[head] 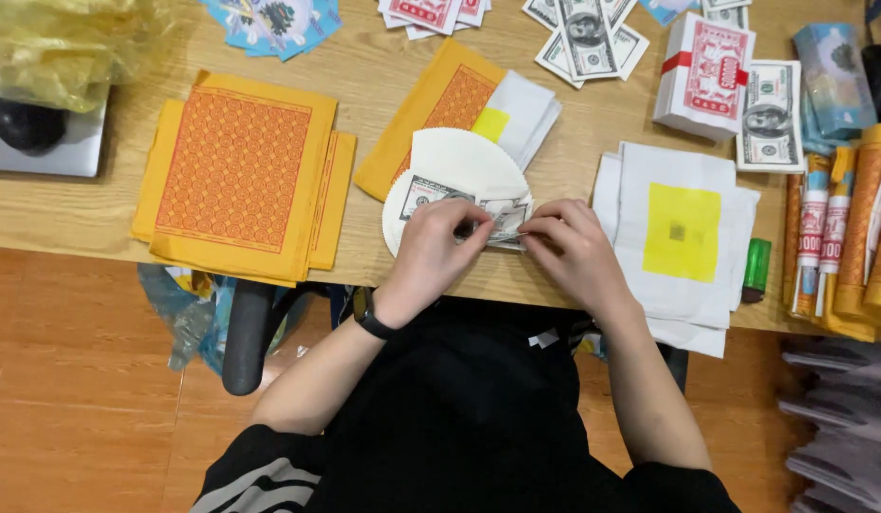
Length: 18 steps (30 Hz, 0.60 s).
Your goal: The person prepares paper items by folding and arranging paper currency and other decorative papers on a circular base.
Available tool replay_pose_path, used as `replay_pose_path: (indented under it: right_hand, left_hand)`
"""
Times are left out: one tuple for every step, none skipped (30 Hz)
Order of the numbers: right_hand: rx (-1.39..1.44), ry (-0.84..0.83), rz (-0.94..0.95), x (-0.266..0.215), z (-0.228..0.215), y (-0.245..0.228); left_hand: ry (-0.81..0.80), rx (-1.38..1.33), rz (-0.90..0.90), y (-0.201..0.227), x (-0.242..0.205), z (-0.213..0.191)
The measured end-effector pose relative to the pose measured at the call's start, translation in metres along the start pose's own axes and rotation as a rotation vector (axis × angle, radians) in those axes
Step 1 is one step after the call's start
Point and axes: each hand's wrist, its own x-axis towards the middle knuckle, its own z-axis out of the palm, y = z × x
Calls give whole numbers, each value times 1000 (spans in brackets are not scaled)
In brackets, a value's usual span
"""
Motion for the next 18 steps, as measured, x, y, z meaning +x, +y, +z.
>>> replay_pose_path:
  right_hand:
    - [4,-6,5,-2,3,2]
    - [95,11,80,-4,6,3]
    - [183,31,153,-4,7,5]
    - [184,29,155,-2,7,3]
    - [244,49,202,1,7,2]
    - [305,69,248,4,7,0]
    - [306,67,251,8,6,-2]
    - [313,70,262,11,5,-3]
    - [320,74,275,14,4,-5]
    - [321,74,279,16,4,-7]
    - [319,83,280,18,4,-7]
    - [316,91,281,21,3,-8]
    - [315,93,283,22,3,-10]
    - [318,93,291,23,3,-11]
    - [321,93,296,24,3,-12]
    - [320,94,297,25,4,-12]
    - [322,91,290,25,4,-13]
    - [324,88,282,26,5,-13]
  left_hand:
    - [-2,-1,-8,-2,0,1]
    - [6,1,-7,-2,-1,1]
    - [16,3,-1,-3,1,1]
    - [15,2,-5,-4,0,3]
    - [21,8,-13,-5,-1,3]
    - [28,15,-22,-6,-1,4]
    - [26,14,-25,-6,-1,4]
    - [6,3,-60,-6,0,3]
    - [-17,-10,-94,-6,0,2]
    - [-20,-11,-96,-3,0,0]
    - [-23,-32,-106,0,1,-1]
    - [-26,-52,-117,3,1,-3]
    - [-29,-54,-117,6,2,-6]
    - [-31,-93,-107,10,2,-9]
    - [-30,-133,-97,13,3,-12]
    - [-31,-134,-96,10,2,-10]
    - [-32,-132,-76,7,1,-9]
    - [-33,-129,-56,4,0,-8]
